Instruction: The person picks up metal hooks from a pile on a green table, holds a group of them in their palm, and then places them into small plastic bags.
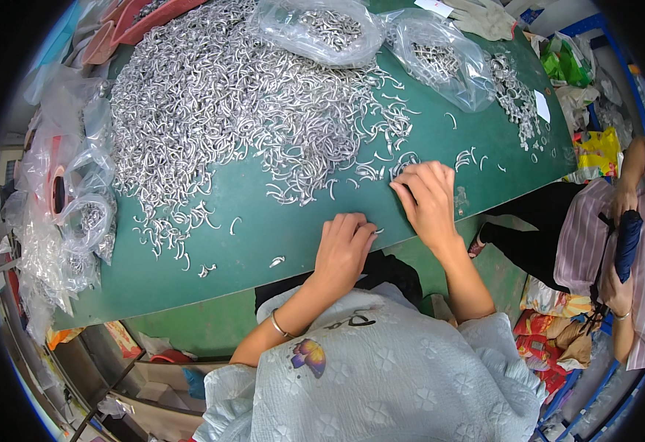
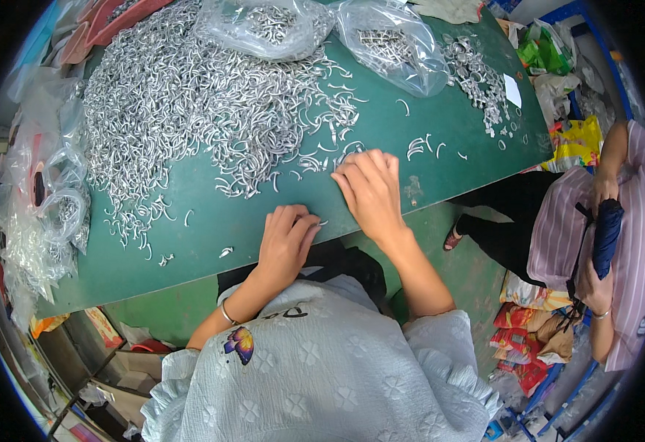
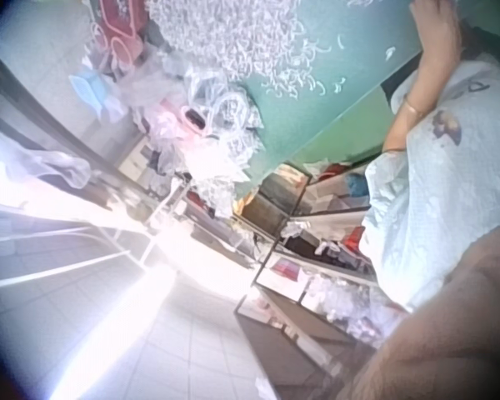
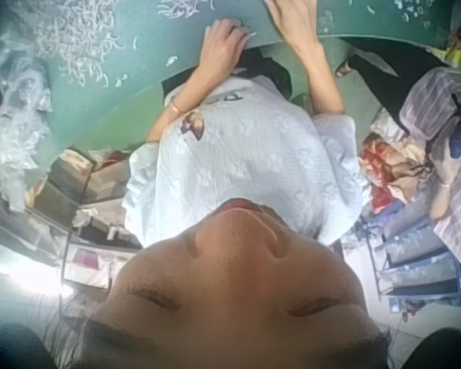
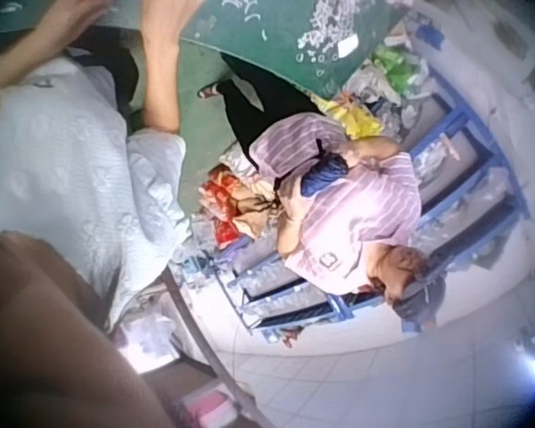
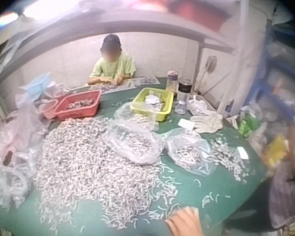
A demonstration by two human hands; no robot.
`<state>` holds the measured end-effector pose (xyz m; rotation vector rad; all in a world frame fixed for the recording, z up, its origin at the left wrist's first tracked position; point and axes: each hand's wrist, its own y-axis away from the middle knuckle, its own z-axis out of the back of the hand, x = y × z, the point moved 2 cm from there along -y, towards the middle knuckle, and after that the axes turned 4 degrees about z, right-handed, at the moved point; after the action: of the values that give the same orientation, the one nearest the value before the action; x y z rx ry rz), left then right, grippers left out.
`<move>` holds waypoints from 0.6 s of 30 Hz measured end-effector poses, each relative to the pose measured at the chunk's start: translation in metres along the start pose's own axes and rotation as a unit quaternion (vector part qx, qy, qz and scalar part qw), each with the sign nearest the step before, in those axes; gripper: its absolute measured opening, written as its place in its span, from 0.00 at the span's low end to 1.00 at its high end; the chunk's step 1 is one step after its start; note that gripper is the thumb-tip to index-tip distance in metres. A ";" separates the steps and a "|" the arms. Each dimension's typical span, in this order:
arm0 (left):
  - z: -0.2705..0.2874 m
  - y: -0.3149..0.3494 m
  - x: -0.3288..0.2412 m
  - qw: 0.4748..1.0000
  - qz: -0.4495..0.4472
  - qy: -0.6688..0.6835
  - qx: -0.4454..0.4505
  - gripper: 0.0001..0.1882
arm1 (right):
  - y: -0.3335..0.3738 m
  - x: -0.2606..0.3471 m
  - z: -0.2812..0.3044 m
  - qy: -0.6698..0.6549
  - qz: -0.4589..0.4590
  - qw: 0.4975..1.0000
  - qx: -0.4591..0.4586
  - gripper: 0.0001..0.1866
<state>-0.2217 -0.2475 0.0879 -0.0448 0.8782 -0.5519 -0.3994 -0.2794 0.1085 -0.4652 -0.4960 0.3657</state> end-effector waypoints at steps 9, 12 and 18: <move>0.000 -0.004 -0.001 0.999 0.011 0.026 -0.034 0.16 | 0.017 -0.002 0.005 -0.208 -0.030 0.972 0.104 0.06; 0.004 -0.013 -0.010 0.997 -0.046 -0.068 0.001 0.18 | 0.003 -0.009 -0.002 -0.177 -0.079 0.979 0.065 0.11; -0.004 -0.003 0.002 0.998 -0.058 -0.018 0.035 0.15 | -0.022 -0.009 -0.012 -0.014 0.021 0.997 0.077 0.10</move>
<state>-0.2255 -0.2502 0.0847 -0.0412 0.8232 -0.6875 -0.3956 -0.3058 0.1072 -0.3213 -0.4805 0.4489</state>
